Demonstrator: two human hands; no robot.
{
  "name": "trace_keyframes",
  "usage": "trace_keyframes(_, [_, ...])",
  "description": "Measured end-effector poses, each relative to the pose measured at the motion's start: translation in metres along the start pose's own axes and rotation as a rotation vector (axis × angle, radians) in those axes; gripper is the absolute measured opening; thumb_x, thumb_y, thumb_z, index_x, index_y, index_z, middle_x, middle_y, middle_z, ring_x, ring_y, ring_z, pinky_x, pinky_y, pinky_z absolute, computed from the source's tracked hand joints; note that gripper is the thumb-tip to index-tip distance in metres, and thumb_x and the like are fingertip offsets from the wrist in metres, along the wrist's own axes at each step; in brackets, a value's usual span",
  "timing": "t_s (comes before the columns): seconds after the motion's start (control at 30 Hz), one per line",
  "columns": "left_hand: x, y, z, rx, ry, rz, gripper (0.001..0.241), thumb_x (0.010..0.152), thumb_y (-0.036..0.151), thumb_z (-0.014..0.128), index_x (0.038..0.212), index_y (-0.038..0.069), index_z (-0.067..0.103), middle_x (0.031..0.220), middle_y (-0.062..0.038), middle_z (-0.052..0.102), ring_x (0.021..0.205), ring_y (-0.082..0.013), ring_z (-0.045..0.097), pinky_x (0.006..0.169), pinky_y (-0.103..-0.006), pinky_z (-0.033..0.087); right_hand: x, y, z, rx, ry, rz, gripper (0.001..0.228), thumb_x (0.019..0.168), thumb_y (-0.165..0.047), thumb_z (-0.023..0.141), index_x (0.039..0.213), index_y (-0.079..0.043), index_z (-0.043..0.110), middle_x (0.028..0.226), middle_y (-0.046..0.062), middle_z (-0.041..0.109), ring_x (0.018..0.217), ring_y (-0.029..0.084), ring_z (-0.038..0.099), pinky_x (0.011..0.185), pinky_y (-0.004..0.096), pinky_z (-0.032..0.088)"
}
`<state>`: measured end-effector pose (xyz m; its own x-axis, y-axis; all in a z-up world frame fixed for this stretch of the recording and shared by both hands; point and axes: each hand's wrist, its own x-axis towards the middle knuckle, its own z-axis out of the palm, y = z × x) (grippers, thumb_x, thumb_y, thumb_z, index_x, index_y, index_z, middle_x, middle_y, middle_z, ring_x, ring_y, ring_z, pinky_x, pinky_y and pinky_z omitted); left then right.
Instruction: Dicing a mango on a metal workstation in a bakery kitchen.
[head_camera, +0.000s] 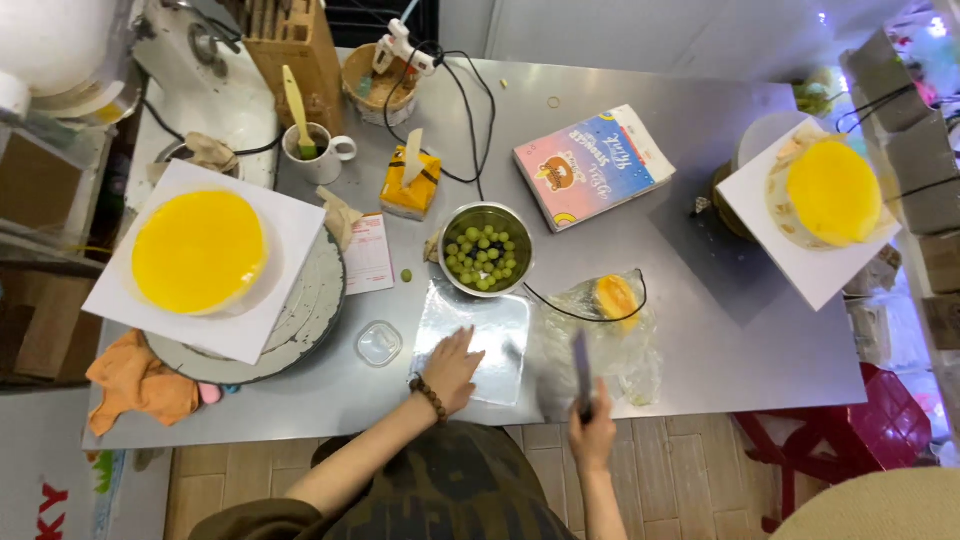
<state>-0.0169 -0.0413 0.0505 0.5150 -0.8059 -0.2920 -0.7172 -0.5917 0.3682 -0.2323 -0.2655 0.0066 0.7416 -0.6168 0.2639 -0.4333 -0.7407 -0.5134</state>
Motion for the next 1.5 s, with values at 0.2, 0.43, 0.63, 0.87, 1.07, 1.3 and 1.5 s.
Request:
trace_keyframes(0.2, [0.092, 0.129, 0.044, -0.682, 0.031, 0.705, 0.032, 0.096, 0.008, 0.054, 0.126, 0.015, 0.064, 0.122, -0.006, 0.067, 0.117, -0.0296, 0.066, 0.099, -0.0424, 0.053, 0.060, 0.064, -0.059, -0.195, 0.424, 0.360, 0.115, 0.074, -0.043, 0.091, 0.167, -0.016, 0.029, 0.126, 0.022, 0.068, 0.112, 0.042, 0.068, 0.088, 0.052, 0.056])
trace_keyframes(0.43, [0.253, 0.177, 0.102, -0.118, 0.322, 0.788, 0.029, 0.085, 0.003, 0.059, 0.114, -0.001, 0.055, 0.115, -0.024, 0.058, 0.105, -0.0395, 0.062, 0.093, -0.0480, 0.050, 0.121, 0.064, -0.047, -0.084, 0.117, 0.693, 0.105, 0.084, -0.036, 0.080, 0.166, -0.032, 0.017, 0.098, 0.032, 0.072, 0.100, 0.055, 0.068, 0.086, 0.062, 0.051])
trace_keyframes(0.63, [0.281, 0.196, -0.019, 0.341, 0.639, 0.580, 0.014, 0.086, 0.009, 0.063, 0.076, 0.013, 0.054, 0.073, -0.006, 0.048, 0.065, -0.0208, 0.047, 0.062, -0.0375, 0.041, 0.169, 0.032, -0.071, 0.065, 0.297, 0.619, 0.093, 0.087, -0.021, 0.077, 0.165, -0.026, 0.027, 0.084, 0.018, 0.073, 0.091, 0.045, 0.072, 0.081, 0.053, 0.051])
trace_keyframes(0.87, [0.407, 0.195, 0.143, 0.464, -0.032, 0.690, 0.042, 0.086, 0.035, 0.073, 0.126, 0.021, 0.066, 0.114, -0.007, 0.072, 0.106, -0.0314, 0.066, 0.080, -0.0546, 0.055, 0.180, 0.007, -0.090, 0.133, 0.269, 0.685, 0.093, 0.085, -0.027, 0.078, 0.163, -0.029, 0.029, 0.086, 0.023, 0.072, 0.094, 0.048, 0.070, 0.082, 0.057, 0.050])
trace_keyframes(1.07, [0.339, 0.202, 0.031, 0.359, -0.268, 0.616, 0.049, 0.085, 0.043, 0.061, 0.127, 0.016, 0.066, 0.120, -0.010, 0.071, 0.108, -0.0319, 0.066, 0.088, -0.0524, 0.052, 0.159, 0.020, -0.087, 0.127, 0.249, 0.777, 0.095, 0.083, -0.029, 0.080, 0.163, -0.033, 0.029, 0.087, 0.022, 0.073, 0.097, 0.047, 0.071, 0.084, 0.055, 0.051])
trace_keyframes(1.3, [0.349, 0.183, 0.041, 0.235, -0.531, 0.488, 0.065, 0.084, 0.053, 0.045, 0.128, 0.010, 0.067, 0.128, -0.013, 0.069, 0.112, -0.0325, 0.065, 0.099, -0.0497, 0.049, 0.146, 0.044, -0.092, 0.074, 0.268, 0.849, 0.094, 0.083, -0.027, 0.080, 0.162, -0.036, 0.030, 0.096, 0.028, 0.072, 0.104, 0.050, 0.068, 0.090, 0.058, 0.051])
trace_keyframes(1.5, [0.354, 0.183, 0.028, 0.000, -0.601, 0.428, 0.090, 0.081, 0.077, 0.033, 0.154, 0.026, 0.044, 0.163, 0.002, 0.038, 0.148, -0.0251, 0.038, 0.124, -0.0440, 0.028, 0.148, 0.018, -0.097, 0.117, 0.217, 0.839, 0.097, 0.082, -0.029, 0.081, 0.162, -0.037, 0.028, 0.097, 0.033, 0.071, 0.107, 0.054, 0.066, 0.091, 0.060, 0.050])
